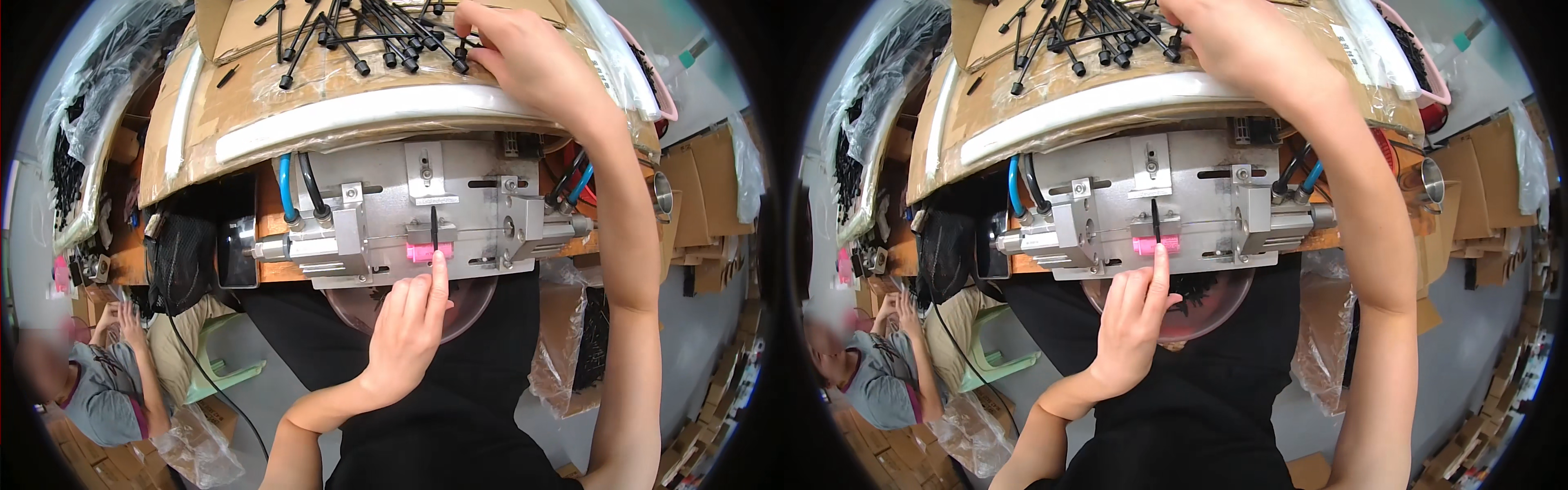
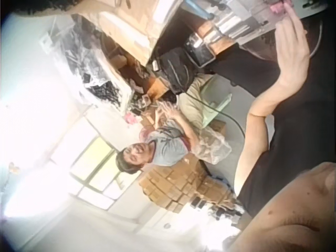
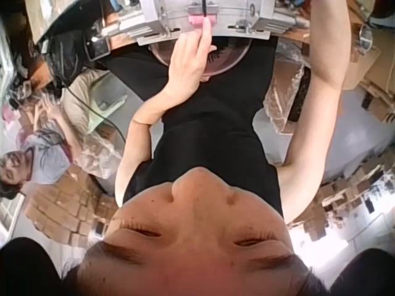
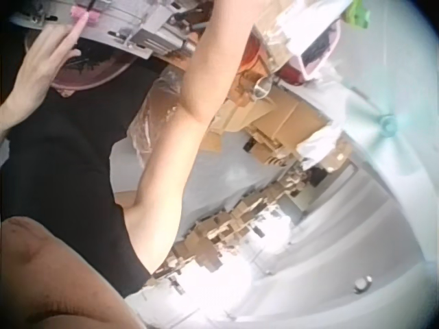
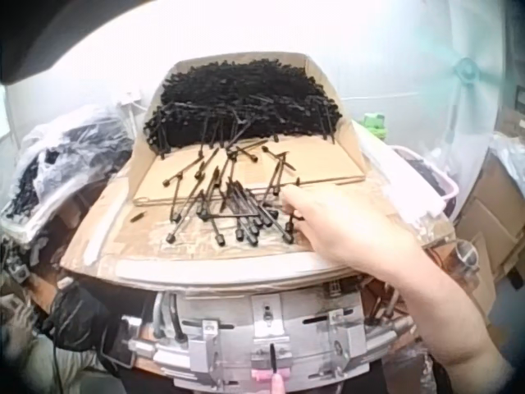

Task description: The person repeatedly picks up black plastic cable ties from a cardboard box and inserts them into a pneumatic crimping machine. They operate the machine to crimp the ties and then place the finished items into a clear plastic bowl below. The process is continuous and repetitive throughout the clip.

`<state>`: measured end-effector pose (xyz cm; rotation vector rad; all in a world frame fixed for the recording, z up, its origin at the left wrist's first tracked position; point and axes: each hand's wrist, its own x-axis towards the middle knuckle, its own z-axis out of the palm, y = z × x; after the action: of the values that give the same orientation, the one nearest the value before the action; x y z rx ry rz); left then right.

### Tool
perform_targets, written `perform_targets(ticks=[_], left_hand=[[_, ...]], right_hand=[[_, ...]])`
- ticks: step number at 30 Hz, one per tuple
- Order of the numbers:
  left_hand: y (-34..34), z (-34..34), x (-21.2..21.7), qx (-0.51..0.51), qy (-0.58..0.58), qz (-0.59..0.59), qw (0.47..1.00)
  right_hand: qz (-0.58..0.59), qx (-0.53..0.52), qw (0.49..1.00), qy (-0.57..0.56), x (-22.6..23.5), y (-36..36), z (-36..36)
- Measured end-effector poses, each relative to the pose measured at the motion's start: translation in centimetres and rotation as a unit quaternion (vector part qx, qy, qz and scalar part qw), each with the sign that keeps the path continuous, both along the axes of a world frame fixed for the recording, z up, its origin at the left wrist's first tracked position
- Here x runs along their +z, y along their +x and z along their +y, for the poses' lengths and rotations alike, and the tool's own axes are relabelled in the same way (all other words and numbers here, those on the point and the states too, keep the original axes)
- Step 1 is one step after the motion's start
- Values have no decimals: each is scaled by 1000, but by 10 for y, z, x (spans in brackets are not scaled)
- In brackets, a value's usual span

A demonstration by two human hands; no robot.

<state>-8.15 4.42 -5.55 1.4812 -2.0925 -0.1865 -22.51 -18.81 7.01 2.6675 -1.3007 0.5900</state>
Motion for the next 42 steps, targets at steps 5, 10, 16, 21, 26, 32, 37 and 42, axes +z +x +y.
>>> perform_targets(ticks=[5, 10, 16, 21, 26, 32, 37, 42], left_hand=[[-1, -5, -1, 17, -9, -36, 999], [2, -4, 3, 5, 4, -67, 998], [43, -23, 51, 80, -68, 23, 994], [53, -25, 64, 137, -76, 50, 986], [58, -16, 65, 100, -47, 73, 991], [67, -40, 76, 65, -102, 115, 986], [79, -135, 97, 27, -161, 98, 982], [81, -188, 96, -4, -110, 48, 993]], right_hand=[[-195, 16, 971, 139, 24, -14, 21], [-436, 75, 886, 140, 4, -32, 90], [-306, 157, 934, 92, -100, -12, 184], [-267, 89, 948, 151, -135, 3, 206], [-256, 145, 952, 83, -110, -3, 191], [-298, -89, 945, -102, -29, -77, 110], [-151, -198, 959, -137, 33, -211, -50], [18, -62, 957, -283, 40, -254, -131]])
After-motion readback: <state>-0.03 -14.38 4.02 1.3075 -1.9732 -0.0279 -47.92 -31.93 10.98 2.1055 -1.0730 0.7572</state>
